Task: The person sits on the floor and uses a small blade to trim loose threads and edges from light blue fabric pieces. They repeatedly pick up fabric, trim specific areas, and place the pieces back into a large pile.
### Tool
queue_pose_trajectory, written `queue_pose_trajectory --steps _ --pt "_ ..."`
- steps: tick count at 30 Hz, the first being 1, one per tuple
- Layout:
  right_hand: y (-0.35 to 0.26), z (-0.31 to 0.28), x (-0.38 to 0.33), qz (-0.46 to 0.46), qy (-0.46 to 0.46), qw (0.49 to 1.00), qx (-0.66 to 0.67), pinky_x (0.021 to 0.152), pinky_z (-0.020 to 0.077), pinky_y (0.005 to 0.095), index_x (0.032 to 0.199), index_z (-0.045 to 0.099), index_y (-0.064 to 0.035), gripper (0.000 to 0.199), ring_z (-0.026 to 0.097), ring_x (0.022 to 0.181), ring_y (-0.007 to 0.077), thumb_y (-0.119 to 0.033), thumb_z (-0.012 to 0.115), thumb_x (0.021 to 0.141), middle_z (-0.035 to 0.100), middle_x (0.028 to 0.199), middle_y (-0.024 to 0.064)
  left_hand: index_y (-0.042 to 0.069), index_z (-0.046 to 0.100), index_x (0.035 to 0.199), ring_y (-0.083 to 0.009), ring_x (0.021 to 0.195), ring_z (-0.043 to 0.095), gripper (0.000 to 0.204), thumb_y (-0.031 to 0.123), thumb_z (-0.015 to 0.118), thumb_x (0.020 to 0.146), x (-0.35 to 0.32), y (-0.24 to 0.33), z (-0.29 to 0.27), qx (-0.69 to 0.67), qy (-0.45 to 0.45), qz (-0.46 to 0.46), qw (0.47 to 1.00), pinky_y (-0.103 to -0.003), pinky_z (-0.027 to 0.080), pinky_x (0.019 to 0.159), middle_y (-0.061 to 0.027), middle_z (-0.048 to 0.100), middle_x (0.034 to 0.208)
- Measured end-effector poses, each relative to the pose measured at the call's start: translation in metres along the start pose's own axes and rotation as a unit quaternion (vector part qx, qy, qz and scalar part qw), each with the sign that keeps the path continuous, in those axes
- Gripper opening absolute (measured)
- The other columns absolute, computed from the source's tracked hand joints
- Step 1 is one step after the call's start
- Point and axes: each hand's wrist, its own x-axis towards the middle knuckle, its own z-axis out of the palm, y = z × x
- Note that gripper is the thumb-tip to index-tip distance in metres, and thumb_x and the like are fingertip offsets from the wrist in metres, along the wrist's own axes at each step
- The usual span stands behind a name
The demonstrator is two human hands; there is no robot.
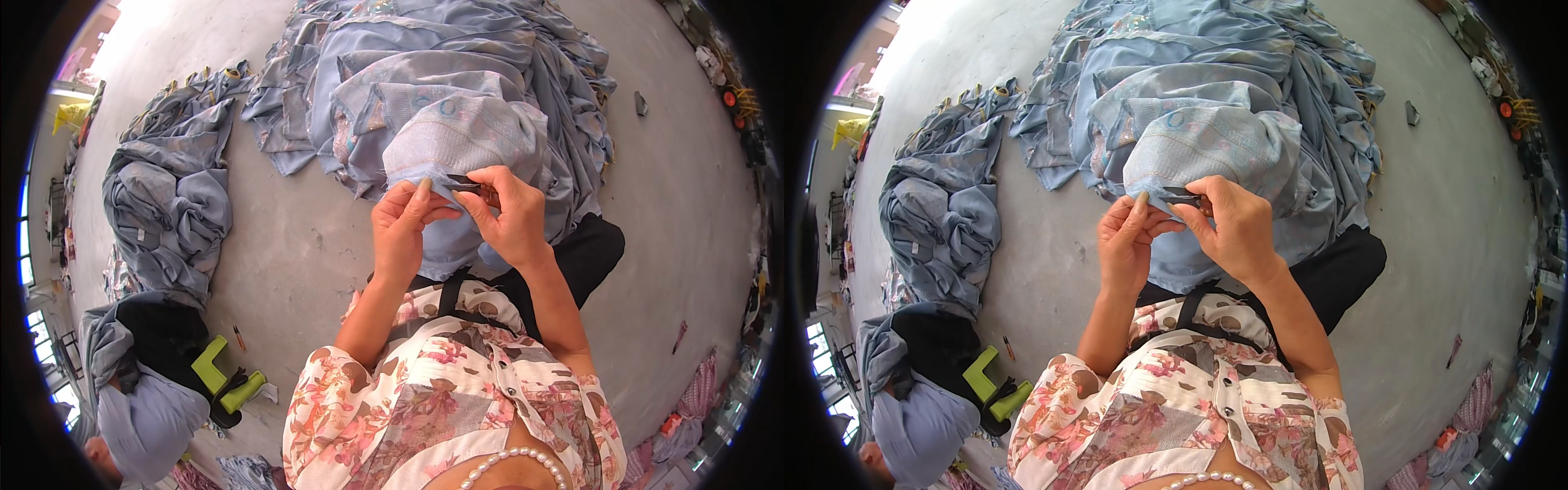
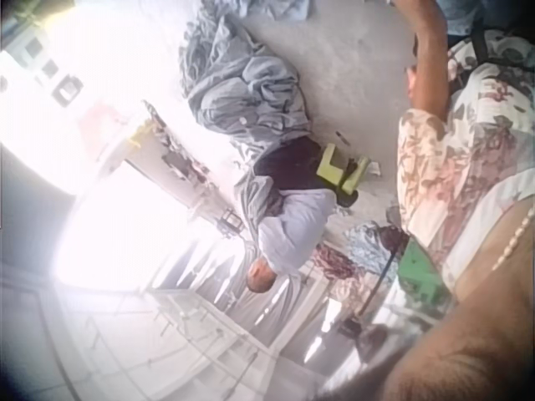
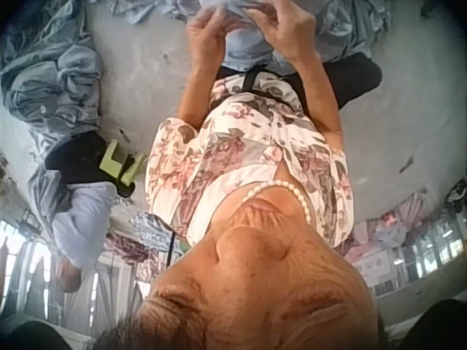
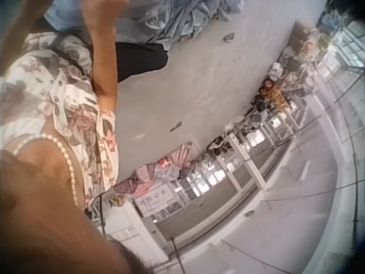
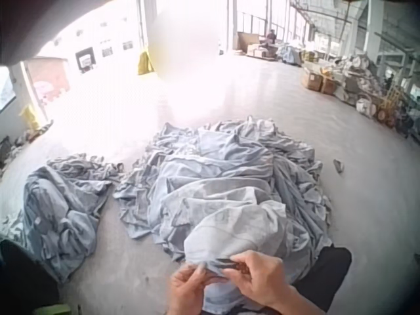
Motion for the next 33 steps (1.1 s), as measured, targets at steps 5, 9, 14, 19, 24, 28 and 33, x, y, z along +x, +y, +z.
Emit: queue_pose_trajectory --steps 5,9,14,19,24,28,33 --pt "0.000 -0.002 -0.001 0.021 -0.013 1.000 0.014 0.050 0.0458 0.0263 0.089 0.057 -0.0043 0.023 0.060 0.056 0.0145 -0.018 0.073 0.079 0.060 0.066 0.0061 -0.001 0.060 0.091 -0.0211 0.082 0.067 0.017 0.014 0.053 0.094 -0.001 0.001 0.002 0.006 -0.012 -0.010 1.000 -0.036 0.057 0.070 -0.0127 0.067 0.091" --pt "-0.003 0.000 -0.003 0.129 0.034 0.968 0.212 0.053 0.0450 0.0211 0.091 0.057 -0.0023 0.022 0.057 0.060 0.0061 -0.015 0.072 0.082 0.061 0.069 0.0029 -0.001 0.060 0.091 -0.0209 0.082 0.066 0.016 0.014 0.054 0.093 0.000 0.001 0.003 -0.012 -0.014 -0.028 0.999 -0.036 0.056 0.070 -0.0128 0.066 0.090" --pt "0.002 -0.009 -0.012 0.152 -0.013 0.977 0.148 0.058 0.0469 0.0189 0.093 0.057 0.0002 0.023 0.058 0.066 0.0044 -0.014 0.071 0.082 0.063 0.074 0.0038 -0.001 0.060 0.091 -0.0206 0.082 0.066 0.016 0.014 0.055 0.093 0.002 -0.003 -0.006 -0.029 -0.019 -0.018 0.999 -0.036 0.056 0.070 -0.0130 0.067 0.091" --pt "-0.002 -0.007 -0.007 0.101 -0.010 0.987 0.124 0.057 0.0509 0.0245 0.091 0.057 -0.0004 0.023 0.065 0.067 0.0118 -0.015 0.072 0.081 0.065 0.074 0.0087 -0.002 0.060 0.092 -0.0199 0.082 0.066 0.017 0.014 0.054 0.093 0.001 -0.001 0.001 -0.001 -0.013 -0.022 1.000 -0.035 0.056 0.071 -0.0126 0.067 0.091" --pt "-0.006 -0.008 -0.004 0.078 -0.029 0.994 0.072 0.055 0.0496 0.0240 0.088 0.057 -0.0011 0.020 0.064 0.063 0.0113 -0.013 0.071 0.081 0.065 0.071 0.0079 -0.002 0.061 0.094 -0.0191 0.082 0.066 0.017 0.014 0.054 0.094 0.001 -0.002 0.000 0.020 -0.044 -0.014 0.999 -0.034 0.055 0.072 -0.0124 0.067 0.090" --pt "-0.010 -0.014 -0.003 0.151 -0.019 0.975 0.161 0.056 0.0430 0.0178 0.089 0.055 -0.0006 0.017 0.056 0.065 0.0048 -0.011 0.068 0.085 0.061 0.074 0.0026 -0.001 0.061 0.093 -0.0189 0.081 0.066 0.018 0.015 0.054 0.094 0.000 -0.001 0.001 0.032 -0.034 -0.012 0.999 -0.034 0.055 0.072 -0.0126 0.067 0.090" --pt "-0.004 -0.023 -0.007 0.140 -0.012 0.983 0.116 0.060 0.0396 0.0153 0.099 0.057 -0.0012 0.019 0.049 0.068 0.0017 -0.012 0.066 0.086 0.058 0.076 -0.0020 -0.002 0.061 0.091 -0.0184 0.078 0.065 0.018 0.015 0.056 0.093 0.001 -0.002 -0.005 0.059 -0.021 0.010 0.998 -0.033 0.054 0.072 -0.0114 0.066 0.088"
